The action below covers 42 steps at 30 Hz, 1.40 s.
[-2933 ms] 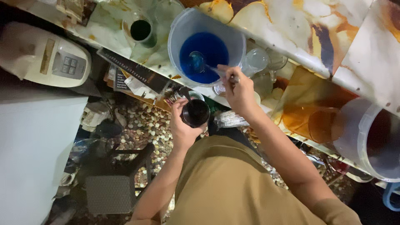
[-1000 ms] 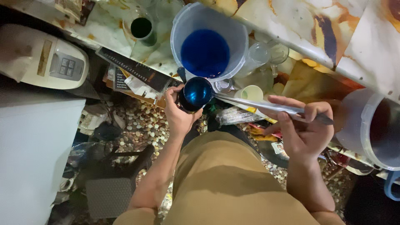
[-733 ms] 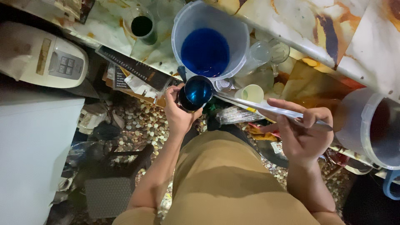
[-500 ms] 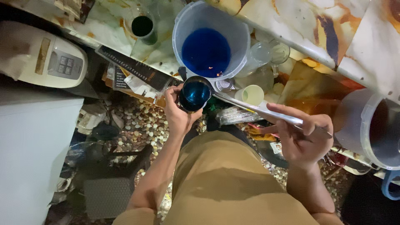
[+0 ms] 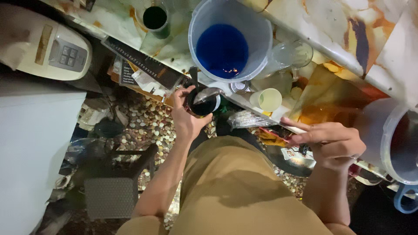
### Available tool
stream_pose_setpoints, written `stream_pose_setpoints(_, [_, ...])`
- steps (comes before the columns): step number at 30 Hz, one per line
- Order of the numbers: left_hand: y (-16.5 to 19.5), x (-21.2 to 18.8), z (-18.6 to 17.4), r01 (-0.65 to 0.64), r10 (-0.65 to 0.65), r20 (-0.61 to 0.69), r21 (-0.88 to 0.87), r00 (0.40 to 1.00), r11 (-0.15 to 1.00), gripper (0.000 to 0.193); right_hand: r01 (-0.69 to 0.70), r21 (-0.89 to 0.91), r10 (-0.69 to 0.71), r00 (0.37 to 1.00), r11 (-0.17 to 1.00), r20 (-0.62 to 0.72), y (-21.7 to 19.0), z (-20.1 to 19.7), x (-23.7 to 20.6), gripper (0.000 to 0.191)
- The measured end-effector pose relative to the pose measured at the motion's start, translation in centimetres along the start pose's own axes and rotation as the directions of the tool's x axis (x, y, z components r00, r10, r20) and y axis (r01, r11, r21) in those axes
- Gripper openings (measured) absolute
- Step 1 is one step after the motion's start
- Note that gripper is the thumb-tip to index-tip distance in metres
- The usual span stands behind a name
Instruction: The person scoops blue liquid from a bucket into a metal cup, then adds brown liquid from another bucket. They stir the mixture with a spoon, pour it into a plastic cup, and place the cup into a freezer.
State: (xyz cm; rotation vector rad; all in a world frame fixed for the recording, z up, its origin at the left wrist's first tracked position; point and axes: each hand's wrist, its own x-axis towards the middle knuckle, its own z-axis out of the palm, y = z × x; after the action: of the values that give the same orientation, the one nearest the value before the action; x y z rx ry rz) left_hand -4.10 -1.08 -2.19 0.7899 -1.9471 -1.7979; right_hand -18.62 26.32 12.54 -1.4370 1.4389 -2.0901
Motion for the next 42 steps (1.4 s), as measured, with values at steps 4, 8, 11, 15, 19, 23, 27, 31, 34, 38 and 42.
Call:
stream_pose_setpoints(4, [0.3, 0.0, 0.1, -0.047, 0.048, 0.01, -0.07, 0.999, 0.996, 0.086, -0.034, 0.076, 0.032, 0.999, 0.997, 0.025, 0.0, -0.9, -0.3, 0.027])
stream_pose_setpoints(8, [0.8, 0.2, 0.2, -0.127, 0.127, 0.013, 0.056, 0.992, 0.99, 0.088, -0.038, 0.121, 0.031, 0.998, 0.992, 0.061, 0.4, -3.2, -0.4, 0.027])
stream_pose_setpoints(11, [1.2, 0.4, 0.4, -0.106, 0.106, 0.007, -0.016, 0.994, 0.994, 0.084, -0.044, 0.072, 0.044, 0.999, 0.996, 0.003, 0.5, -4.3, -0.8, 0.029])
stream_pose_setpoints(15, [1.5, 0.6, 0.5, -0.066, 0.066, 0.017, 0.012, 0.998, 0.998, 0.085, -0.174, -0.148, 0.102, 0.911, 0.974, -0.399, 0.6, -3.5, -1.7, 0.042])
stream_pose_setpoints(19, [1.5, 0.5, 0.7, -0.128, 0.128, -0.006, 0.032, 0.992, 0.991, 0.085, -0.187, -0.03, 0.145, 0.847, 0.982, -0.511, 2.4, -2.3, -0.9, 0.035])
stream_pose_setpoints(23, [1.5, 0.0, 0.8, -0.155, 0.157, -0.012, 0.089, 0.988, 0.984, 0.084, -0.302, -0.066, 0.212, 0.791, 0.951, -0.574, 5.4, 0.2, 0.2, 0.027])
stream_pose_setpoints(27, [1.8, -0.8, 1.2, -0.181, 0.182, -0.008, 0.059, 0.983, 0.982, 0.082, -0.499, 0.15, 0.485, 0.656, 0.853, -0.578, 10.0, 2.0, 2.0, 0.019])
stream_pose_setpoints(31, [2.1, -1.6, 1.5, -0.176, 0.176, 0.016, 0.055, 0.984, 0.983, 0.082, -0.478, 0.252, 0.537, 0.685, 0.841, -0.492, 13.8, 3.6, 2.7, 0.017])
stream_pose_setpoints(34, [2.2, -2.0, 1.7, -0.204, 0.204, 0.023, 0.047, 0.979, 0.978, 0.084, -0.531, 0.234, 0.574, 0.676, 0.814, -0.463, 14.9, 4.2, 2.4, 0.019])
stream_pose_setpoints(38, [2.2, -2.5, 1.5, -0.218, 0.216, 0.037, 0.061, 0.976, 0.974, 0.085, -0.558, 0.132, 0.55, 0.698, 0.819, -0.459, 14.5, 4.3, 1.9, 0.033])
stream_pose_setpoints(42, [2.5, -3.0, 1.1, -0.196, 0.193, 0.099, 0.028, 0.976, 0.98, 0.085, -0.467, 0.197, 0.501, 0.721, 0.862, -0.479, 13.3, 4.3, 1.4, 0.043])
